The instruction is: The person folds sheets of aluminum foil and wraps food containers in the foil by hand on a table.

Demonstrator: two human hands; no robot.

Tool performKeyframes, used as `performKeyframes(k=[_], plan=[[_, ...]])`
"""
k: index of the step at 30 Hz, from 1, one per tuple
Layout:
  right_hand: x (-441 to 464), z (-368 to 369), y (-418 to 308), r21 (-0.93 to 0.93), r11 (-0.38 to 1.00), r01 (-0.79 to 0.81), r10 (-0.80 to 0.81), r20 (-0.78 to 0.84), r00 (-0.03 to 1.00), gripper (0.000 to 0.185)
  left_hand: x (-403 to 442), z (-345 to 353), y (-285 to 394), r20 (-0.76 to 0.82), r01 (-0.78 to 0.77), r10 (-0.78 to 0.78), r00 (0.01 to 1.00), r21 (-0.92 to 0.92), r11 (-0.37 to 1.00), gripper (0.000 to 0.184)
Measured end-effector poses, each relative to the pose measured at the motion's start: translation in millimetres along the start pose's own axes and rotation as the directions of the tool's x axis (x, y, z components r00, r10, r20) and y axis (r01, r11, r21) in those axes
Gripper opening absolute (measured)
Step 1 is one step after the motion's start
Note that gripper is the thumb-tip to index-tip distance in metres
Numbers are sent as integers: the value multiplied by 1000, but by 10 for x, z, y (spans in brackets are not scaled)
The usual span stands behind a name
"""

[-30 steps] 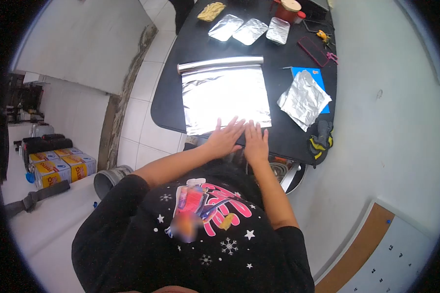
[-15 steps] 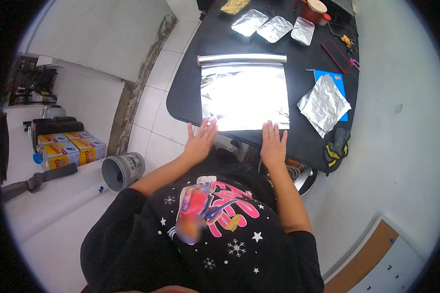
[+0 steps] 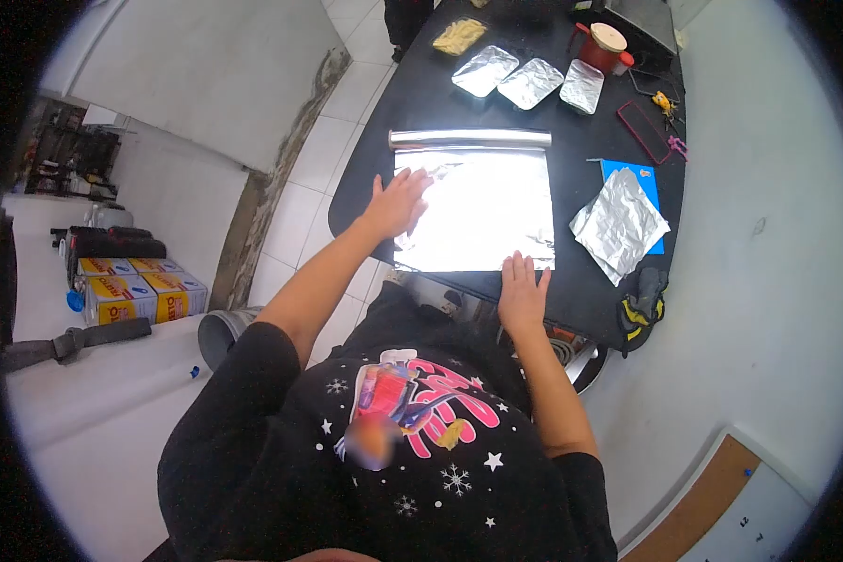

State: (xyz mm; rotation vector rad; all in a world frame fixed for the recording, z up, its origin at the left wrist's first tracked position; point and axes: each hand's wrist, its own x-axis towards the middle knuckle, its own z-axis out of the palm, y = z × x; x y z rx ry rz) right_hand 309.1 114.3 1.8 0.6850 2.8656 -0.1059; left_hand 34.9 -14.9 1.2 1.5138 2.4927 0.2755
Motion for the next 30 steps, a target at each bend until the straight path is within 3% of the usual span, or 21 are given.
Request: performKeyframes(k=[6, 7, 10, 12, 14, 16, 18, 19, 22, 28, 30], plan=[[93, 23, -83, 31, 999, 14, -12, -86, 996, 42, 400, -174, -318, 137, -38, 28, 990, 71, 997, 40], [104, 22, -99, 43, 999, 10, -7, -80, 997, 42, 400, -118, -372, -11, -69, 70, 997, 106, 992, 33], [121, 11, -104, 69, 998, 6, 0, -83, 997, 41, 203, -130, -392, -188, 74, -134, 973, -294, 953, 23], [106, 0, -93, 80, 997, 12, -4, -100, 995, 41, -256, -169, -228, -297, 166, -296, 908, -395, 903, 16], [91, 12, -79, 84, 996, 26, -15, -130, 991, 41, -712, -101, -131, 103, 458, -523, 846, -642, 615, 19], [91, 40, -82, 87, 996, 30, -17, -146, 989, 41, -1108, -57, 14, 219, 539, -523, 824, -584, 607, 27], [111, 68, -104, 85, 996, 21, -8, -147, 989, 41, -1258, -27, 110, -85, 169, -210, 974, -344, 924, 34], [112, 65, -117, 83, 996, 20, -9, -134, 991, 41, -1292, -15, 141, -190, -28, -4, 982, -165, 986, 38], [163, 38, -169, 60, 998, 16, -10, -103, 995, 41, -1127, 221, 84, -251, -263, 245, 937, -43, 964, 49], [143, 45, -226, -154, 988, 19, -26, -49, 998, 48, -1294, 317, 84, -94, -130, 168, 981, 318, 939, 52], [108, 81, -234, -205, 979, 21, -35, -64, 997, 50, -1371, 334, 88, -11, -83, 91, 996, 315, 946, 53]])
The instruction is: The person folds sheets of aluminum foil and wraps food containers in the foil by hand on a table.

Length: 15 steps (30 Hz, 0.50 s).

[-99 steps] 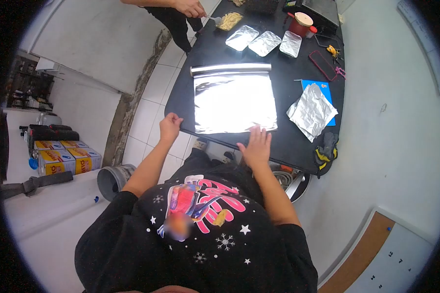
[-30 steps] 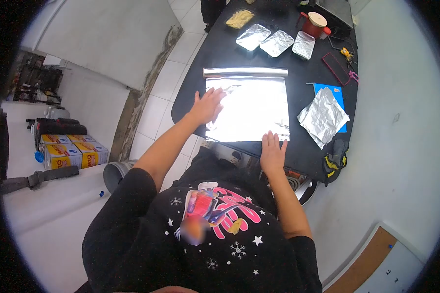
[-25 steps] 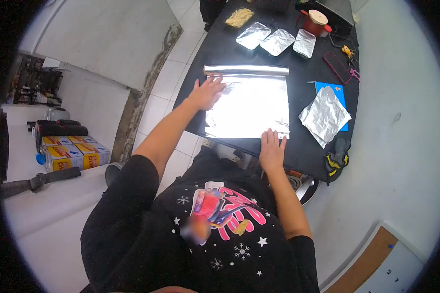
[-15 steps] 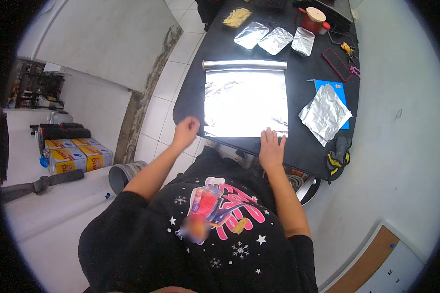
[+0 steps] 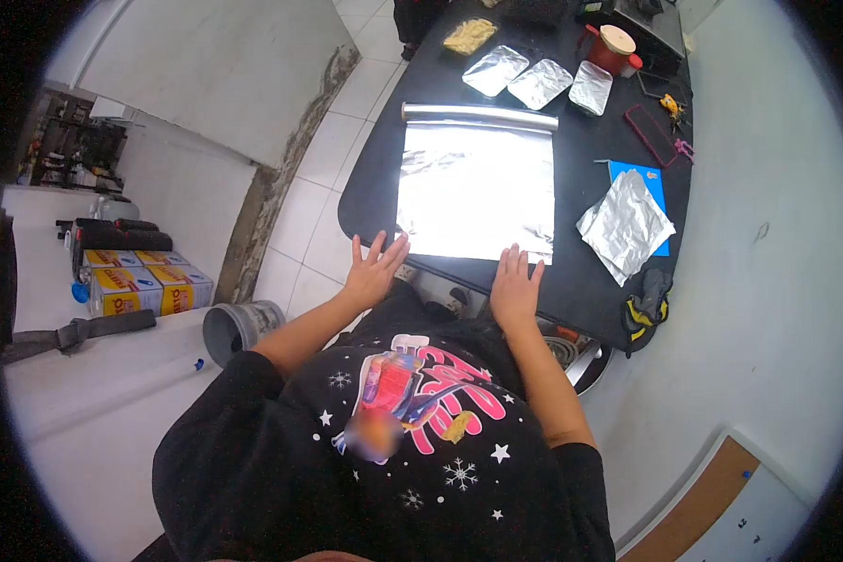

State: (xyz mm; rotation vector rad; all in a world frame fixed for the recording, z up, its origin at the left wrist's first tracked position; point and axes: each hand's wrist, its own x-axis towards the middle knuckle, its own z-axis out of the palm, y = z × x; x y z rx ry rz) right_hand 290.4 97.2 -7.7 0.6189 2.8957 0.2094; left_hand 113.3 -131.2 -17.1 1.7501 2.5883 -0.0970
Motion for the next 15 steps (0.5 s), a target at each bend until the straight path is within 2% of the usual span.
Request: performKeyframes(k=[1, 4, 7, 11, 13, 15], plan=[[-14, 4, -15, -17, 1000, 0, 0, 6, 1000, 50, -39, -23, 6, 54, 25, -25, 998, 1, 1000, 54], [-4, -1, -32, -57, 998, -2, 3, 8, 1000, 52, -115, 45, 10, 70, 136, -131, 989, -67, 988, 59], [-40, 35, -25, -53, 999, -7, 8, 8, 1000, 52, -211, 69, -76, 73, 234, -235, 969, 24, 972, 59], [-36, 87, 42, -7, 1000, -13, 13, -28, 1000, 52, -94, -252, -174, 57, 373, -373, 926, 8, 928, 57], [-64, 108, 40, 14, 1000, -20, 21, -31, 999, 52, 258, -290, -322, -154, 227, -266, 952, -228, 947, 57], [-51, 138, 28, 50, 998, -41, 42, -17, 999, 51, 785, -369, -507, -341, 28, -181, 922, -408, 912, 54]])
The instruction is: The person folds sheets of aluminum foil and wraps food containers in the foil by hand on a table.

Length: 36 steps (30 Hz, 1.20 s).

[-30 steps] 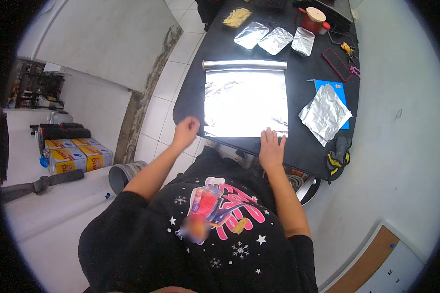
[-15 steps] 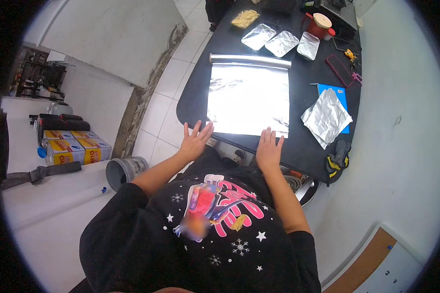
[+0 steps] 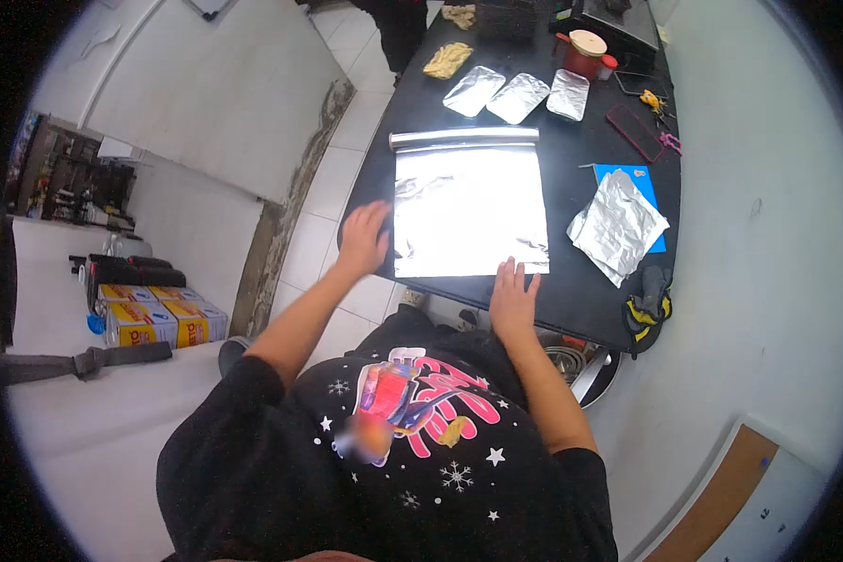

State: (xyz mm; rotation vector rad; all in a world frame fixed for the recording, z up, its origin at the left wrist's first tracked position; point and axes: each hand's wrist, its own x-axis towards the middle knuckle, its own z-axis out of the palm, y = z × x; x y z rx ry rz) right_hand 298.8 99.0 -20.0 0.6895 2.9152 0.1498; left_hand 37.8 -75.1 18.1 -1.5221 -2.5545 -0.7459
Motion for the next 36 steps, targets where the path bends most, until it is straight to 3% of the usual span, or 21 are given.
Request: performKeyframes(k=[2, 3, 5, 8, 11, 12, 14, 17, 18, 22, 26, 29, 30, 33, 34, 36], plan=[[29, -30, 4, 56, 998, -18, 18, 14, 1000, 49, 564, 164, -112, 74, 43, -42, 996, -14, 999, 55], [38, -77, 13, 94, 995, -28, 26, 25, 999, 48, 801, 194, -132, 205, 97, -100, 974, 24, 995, 56], [49, -134, 50, 173, 983, -54, 46, 51, 998, 45, 1213, 238, -70, 449, 176, -211, 868, 117, 977, 57], [94, -173, 84, 319, 944, -88, 81, 36, 996, 40, 1563, 302, -42, 643, 163, -290, 709, 251, 954, 61], [122, -145, 83, 407, 906, -118, 120, 21, 993, 40, 1715, 467, -195, 771, -8, -170, 614, 221, 975, 66], [122, -124, 64, 435, 890, -137, 154, -3, 988, 38, 1704, 516, -255, 794, 0, -106, 598, 133, 991, 63], [131, -127, 32, 494, 850, -184, 213, -2, 977, 36, 1704, 560, -361, 819, 20, 25, 573, -45, 999, 58], [138, -110, -85, 534, 802, -268, 324, -13, 946, 35, 1668, 539, -437, 801, 115, -24, 599, -56, 992, 52], [155, -134, -120, 527, 798, -292, 349, -10, 937, 36, 1673, 504, -406, 733, 49, -17, 680, -23, 999, 48], [206, -113, -249, 542, 770, -337, 445, -78, 892, 36, 1808, 688, -485, 795, -100, 89, 601, -35, 994, 47], [230, -105, -336, 571, 709, -413, 533, -51, 845, 34, 1732, 855, -609, 579, -29, 86, 811, -106, 994, 46], [277, -173, -380, 599, 664, -447, 581, -38, 813, 32, 1841, 768, -566, 711, -3, 104, 695, -142, 990, 51], [287, -177, -409, 600, 660, -452, 598, -54, 800, 33, 1913, 755, -538, 808, 12, 109, 579, -142, 990, 55], [305, -153, -476, 591, 658, -466, 630, -94, 771, 30, 1952, 780, -483, 844, -22, 185, 503, -201, 979, 61], [320, -117, -486, 592, 649, -478, 643, -91, 761, 27, 1950, 787, -470, 846, 94, 150, 511, -228, 969, 68], [308, -68, -486, 605, 627, -490, 660, -78, 747, 25, 1837, 754, -407, 838, 413, 111, 535, -374, 830, 64]])
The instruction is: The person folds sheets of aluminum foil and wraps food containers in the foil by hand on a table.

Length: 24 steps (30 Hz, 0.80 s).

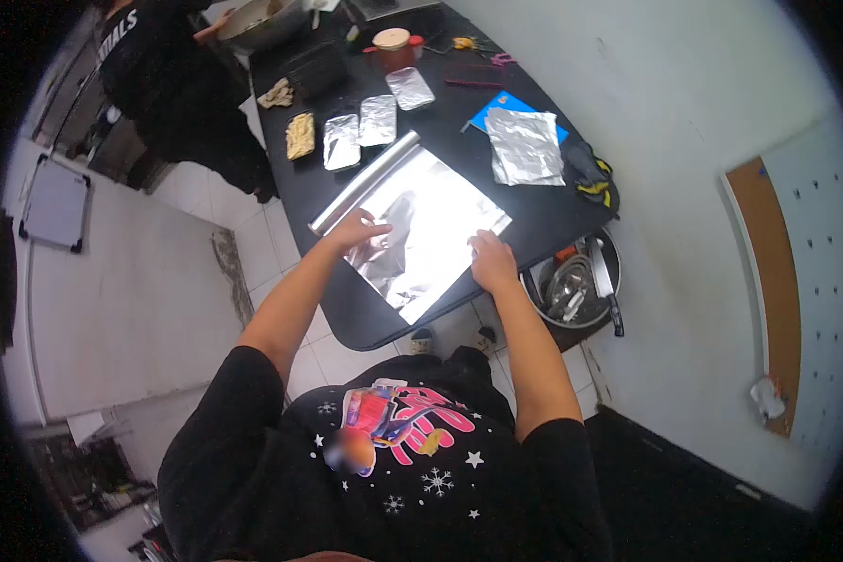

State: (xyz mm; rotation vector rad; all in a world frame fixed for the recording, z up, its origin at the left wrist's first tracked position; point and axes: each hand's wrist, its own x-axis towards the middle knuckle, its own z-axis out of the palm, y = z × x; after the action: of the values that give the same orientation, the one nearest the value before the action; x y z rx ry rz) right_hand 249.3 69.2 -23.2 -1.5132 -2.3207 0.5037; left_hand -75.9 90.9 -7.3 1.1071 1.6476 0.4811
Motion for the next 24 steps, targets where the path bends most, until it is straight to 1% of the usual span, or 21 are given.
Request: performKeyframes(k=[1, 2, 3, 5, 6, 7, 8, 9, 10, 11, 12, 13, 14, 15, 17, 18, 20, 21, 22, 23, 24], plan=[[11, 4, -2, 15, 1000, -6, 6, 4, 1000, 26, -20, 74, 33, -11, 15, -17, 1000, -188, 982, 62], [7, 2, -3, 30, 999, -10, 10, 5, 1000, 26, 38, 48, 35, 26, -2, 2, 1000, 6, 1000, 69], [-15, -4, -6, 73, 997, -39, 41, -26, 999, 28, 15, 53, 105, 145, -28, 31, 989, -26, 999, 71], [-27, -20, -34, 160, 984, -82, 96, -81, 992, 31, -199, 59, 355, 365, -59, 91, 927, -98, 993, 77], [-37, -27, -59, 317, 947, -61, 122, -179, 976, 36, -353, 136, 529, 390, -51, 61, 919, -35, 998, 75], [-38, -105, -134, 542, 815, -206, 305, -98, 947, 38, -420, 307, 503, 331, -212, 238, 913, -113, 971, 71], [-44, -285, -264, 722, 608, -329, 453, 24, 891, 41, -691, 417, 781, 392, -373, 337, 856, 16, 928, 72], [-91, -513, -399, 839, 344, -421, 554, 180, 812, 43, -718, 650, 700, 389, -638, 543, 744, 174, 750, 60], [-159, -840, -558, 867, 139, -478, 601, 310, 737, 56, -1063, 779, 1058, 487, -382, 225, 844, 251, 890, 59], [-229, -970, -567, 899, 101, -427, 602, 286, 745, 67, -1253, 967, 1109, 513, -588, 441, 737, 163, 792, 59], [-297, -957, -471, 939, 75, -336, 588, 230, 775, 68, -1444, 1095, 1315, 618, -465, 211, 757, 283, 839, 59], [-355, -911, -334, 970, 48, -239, 573, 170, 802, 69, -1445, 1320, 1218, 653, -514, 220, 725, 300, 804, 59], [-404, -827, -161, 932, 162, -323, 668, 138, 732, 65, -1439, 1525, 1031, 618, -690, 421, 664, 289, 664, 59], [-458, -968, -238, 912, 254, -323, 683, 67, 727, 57, -1489, 1606, 1011, 640, -728, 451, 622, 262, 633, 59], [-616, -842, 53, 887, 205, -413, 752, 127, 647, 47, -1545, 1723, 984, 684, -798, 500, 532, 207, 566, 59], [-686, -833, 125, 861, 174, -478, 806, 154, 572, 43, -1538, 1772, 977, 617, -833, 604, 504, 162, 530, 47], [-834, -798, 241, 799, 94, -594, 893, 196, 405, 36, -1291, 1820, 1073, 470, -644, 523, 711, 137, 752, 35], [-902, -754, 282, 834, 53, -549, 891, 208, 403, 35, -1126, 1817, 1179, 395, -530, 454, 799, 107, 841, 30], [-972, -693, 319, 865, 12, -502, 889, 221, 401, 34, -839, 1815, 1206, 258, -551, 502, 825, 177, 815, 24], [-1043, -619, 359, 891, -29, -453, 886, 233, 401, 33, -497, 1811, 1184, 117, -560, 549, 827, 250, 790, 18], [-1119, -486, 462, 907, -42, -419, 869, 240, 433, 31, -224, 1807, 1179, 44, -523, 531, 846, 260, 812, 17]])
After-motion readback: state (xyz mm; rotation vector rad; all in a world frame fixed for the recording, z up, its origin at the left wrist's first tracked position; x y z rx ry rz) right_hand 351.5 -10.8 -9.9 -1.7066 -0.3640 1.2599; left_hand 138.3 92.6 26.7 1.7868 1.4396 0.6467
